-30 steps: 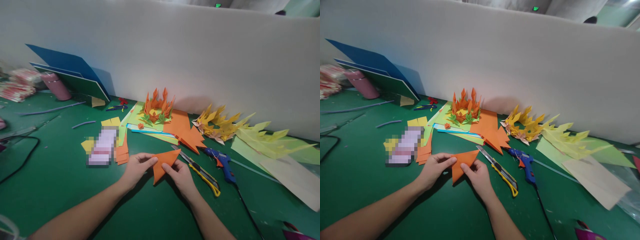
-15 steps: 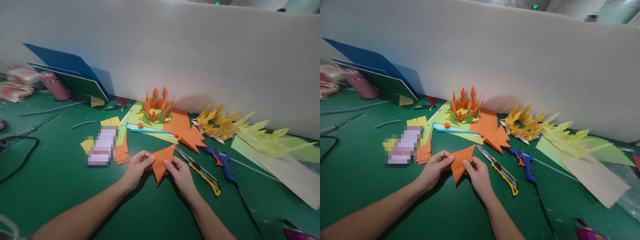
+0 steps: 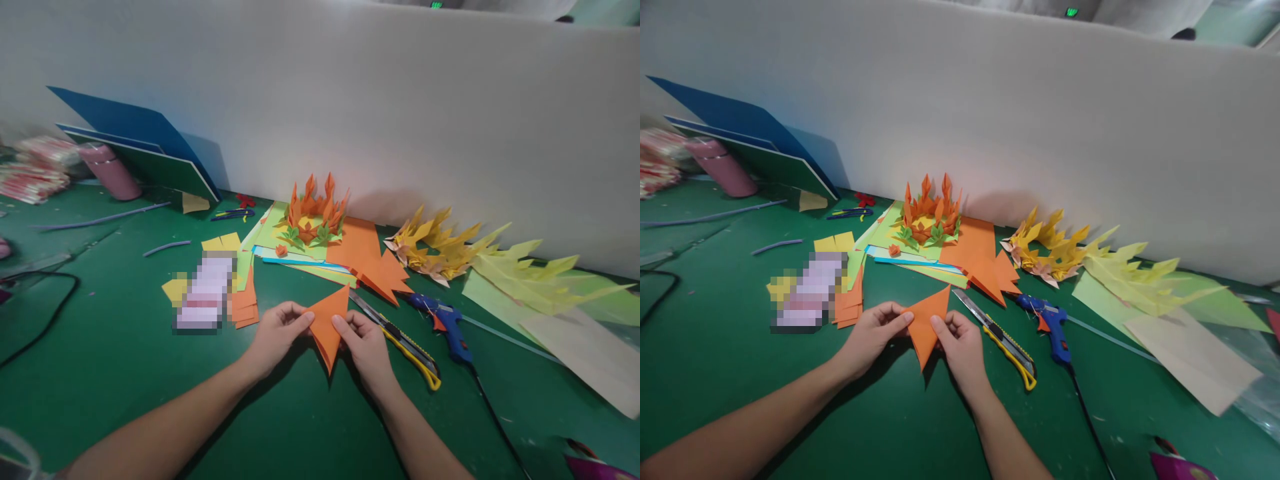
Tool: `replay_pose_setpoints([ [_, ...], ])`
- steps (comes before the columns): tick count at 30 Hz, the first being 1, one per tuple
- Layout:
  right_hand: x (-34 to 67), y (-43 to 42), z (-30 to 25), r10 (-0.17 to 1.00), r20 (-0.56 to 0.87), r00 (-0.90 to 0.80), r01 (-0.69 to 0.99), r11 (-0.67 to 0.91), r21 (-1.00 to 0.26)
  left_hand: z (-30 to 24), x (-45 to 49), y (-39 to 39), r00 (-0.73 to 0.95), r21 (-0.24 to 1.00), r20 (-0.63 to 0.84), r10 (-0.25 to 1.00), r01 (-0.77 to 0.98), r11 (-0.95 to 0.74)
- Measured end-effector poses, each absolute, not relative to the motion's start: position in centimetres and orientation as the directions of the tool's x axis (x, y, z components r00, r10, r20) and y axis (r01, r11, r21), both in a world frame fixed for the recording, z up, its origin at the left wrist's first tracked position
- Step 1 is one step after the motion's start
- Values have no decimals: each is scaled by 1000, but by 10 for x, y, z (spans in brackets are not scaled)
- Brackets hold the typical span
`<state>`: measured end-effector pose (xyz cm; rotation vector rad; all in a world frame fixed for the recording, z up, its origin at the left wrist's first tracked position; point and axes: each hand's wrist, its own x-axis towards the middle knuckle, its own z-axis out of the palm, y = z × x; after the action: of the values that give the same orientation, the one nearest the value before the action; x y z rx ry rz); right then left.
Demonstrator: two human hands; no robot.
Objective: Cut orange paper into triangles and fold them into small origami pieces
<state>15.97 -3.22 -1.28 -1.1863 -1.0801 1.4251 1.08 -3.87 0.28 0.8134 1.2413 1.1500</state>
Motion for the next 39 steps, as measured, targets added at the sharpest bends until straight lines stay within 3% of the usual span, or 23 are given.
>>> replay_pose_setpoints([
  [9, 158, -34, -16, 976, -88, -199, -112, -112, -987, 4, 10, -39, 5, 865, -370, 929, -362, 347],
  [17, 160, -33, -15, 974, -65, -218, -54, -79, -995, 5, 10, -39, 35, 952, -257, 966, -161, 259],
  [22, 159, -35, -16, 959, -74, -274, 4, -76, -997, 4, 7, -38, 109, 964, -264, 958, 3, 265],
  [30, 159, -34, -13, 969, -46, -244, 63, -31, -998, -1, 6, -36, 60, 907, -323, 944, -265, 327],
  [39, 158, -34, -15, 960, -19, -280, 153, 25, -988, 1, 9, -37, 61, 848, -349, 935, -404, 343],
])
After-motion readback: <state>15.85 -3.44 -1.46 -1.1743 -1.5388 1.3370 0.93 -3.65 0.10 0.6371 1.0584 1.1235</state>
